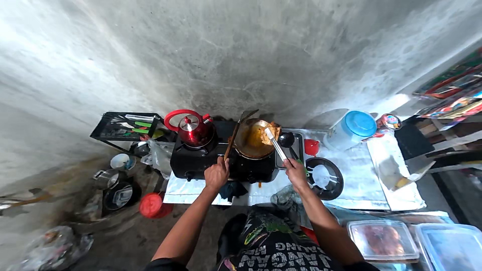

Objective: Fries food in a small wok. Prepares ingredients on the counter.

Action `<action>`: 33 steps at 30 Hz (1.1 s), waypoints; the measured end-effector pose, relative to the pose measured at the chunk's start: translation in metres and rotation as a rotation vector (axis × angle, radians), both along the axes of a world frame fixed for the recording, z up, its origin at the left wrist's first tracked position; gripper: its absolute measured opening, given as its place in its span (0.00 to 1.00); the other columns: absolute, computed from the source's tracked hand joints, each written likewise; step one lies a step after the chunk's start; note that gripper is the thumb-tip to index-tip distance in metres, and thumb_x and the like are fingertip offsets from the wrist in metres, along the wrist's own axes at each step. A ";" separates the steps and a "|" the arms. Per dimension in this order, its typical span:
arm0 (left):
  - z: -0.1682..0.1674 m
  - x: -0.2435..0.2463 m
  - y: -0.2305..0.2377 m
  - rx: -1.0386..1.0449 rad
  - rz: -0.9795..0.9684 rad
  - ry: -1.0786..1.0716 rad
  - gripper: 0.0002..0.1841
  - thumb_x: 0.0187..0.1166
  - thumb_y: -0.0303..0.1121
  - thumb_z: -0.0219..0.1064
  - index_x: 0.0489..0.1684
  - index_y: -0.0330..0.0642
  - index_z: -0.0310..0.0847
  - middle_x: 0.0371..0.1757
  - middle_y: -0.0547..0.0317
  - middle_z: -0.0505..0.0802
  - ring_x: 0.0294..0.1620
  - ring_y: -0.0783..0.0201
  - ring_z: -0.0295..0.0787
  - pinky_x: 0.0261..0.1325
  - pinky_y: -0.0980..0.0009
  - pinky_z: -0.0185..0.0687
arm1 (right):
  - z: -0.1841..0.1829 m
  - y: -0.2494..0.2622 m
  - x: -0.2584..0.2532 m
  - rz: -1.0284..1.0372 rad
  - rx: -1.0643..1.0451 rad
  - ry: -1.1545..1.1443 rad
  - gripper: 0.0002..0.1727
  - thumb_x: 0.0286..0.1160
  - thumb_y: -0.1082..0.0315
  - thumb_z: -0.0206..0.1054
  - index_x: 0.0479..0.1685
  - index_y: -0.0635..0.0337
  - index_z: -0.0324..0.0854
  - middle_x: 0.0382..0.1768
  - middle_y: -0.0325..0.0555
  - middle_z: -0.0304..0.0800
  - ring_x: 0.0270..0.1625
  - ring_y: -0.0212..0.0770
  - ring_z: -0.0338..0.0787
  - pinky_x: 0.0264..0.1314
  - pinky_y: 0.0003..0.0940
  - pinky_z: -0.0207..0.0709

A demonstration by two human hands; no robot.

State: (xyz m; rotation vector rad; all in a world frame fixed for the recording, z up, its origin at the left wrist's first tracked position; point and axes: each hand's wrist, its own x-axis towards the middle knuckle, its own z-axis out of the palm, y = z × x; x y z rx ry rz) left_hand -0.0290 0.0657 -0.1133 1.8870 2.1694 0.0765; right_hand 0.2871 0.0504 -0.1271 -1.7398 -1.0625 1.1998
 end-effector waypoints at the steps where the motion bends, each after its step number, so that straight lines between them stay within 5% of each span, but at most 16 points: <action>1: 0.000 0.001 0.001 -0.013 0.000 0.009 0.34 0.92 0.57 0.34 0.63 0.38 0.78 0.39 0.39 0.93 0.47 0.37 0.94 0.48 0.40 0.84 | -0.001 -0.001 0.000 0.000 -0.002 -0.002 0.18 0.93 0.57 0.57 0.60 0.60 0.87 0.39 0.41 0.90 0.23 0.31 0.74 0.27 0.29 0.70; 33: 0.006 0.005 0.005 0.004 0.004 -0.002 0.33 0.91 0.58 0.36 0.61 0.39 0.80 0.39 0.39 0.93 0.46 0.37 0.93 0.47 0.40 0.83 | 0.002 -0.004 0.004 -0.010 -0.035 0.008 0.19 0.93 0.56 0.57 0.62 0.59 0.87 0.41 0.40 0.90 0.23 0.31 0.74 0.26 0.29 0.69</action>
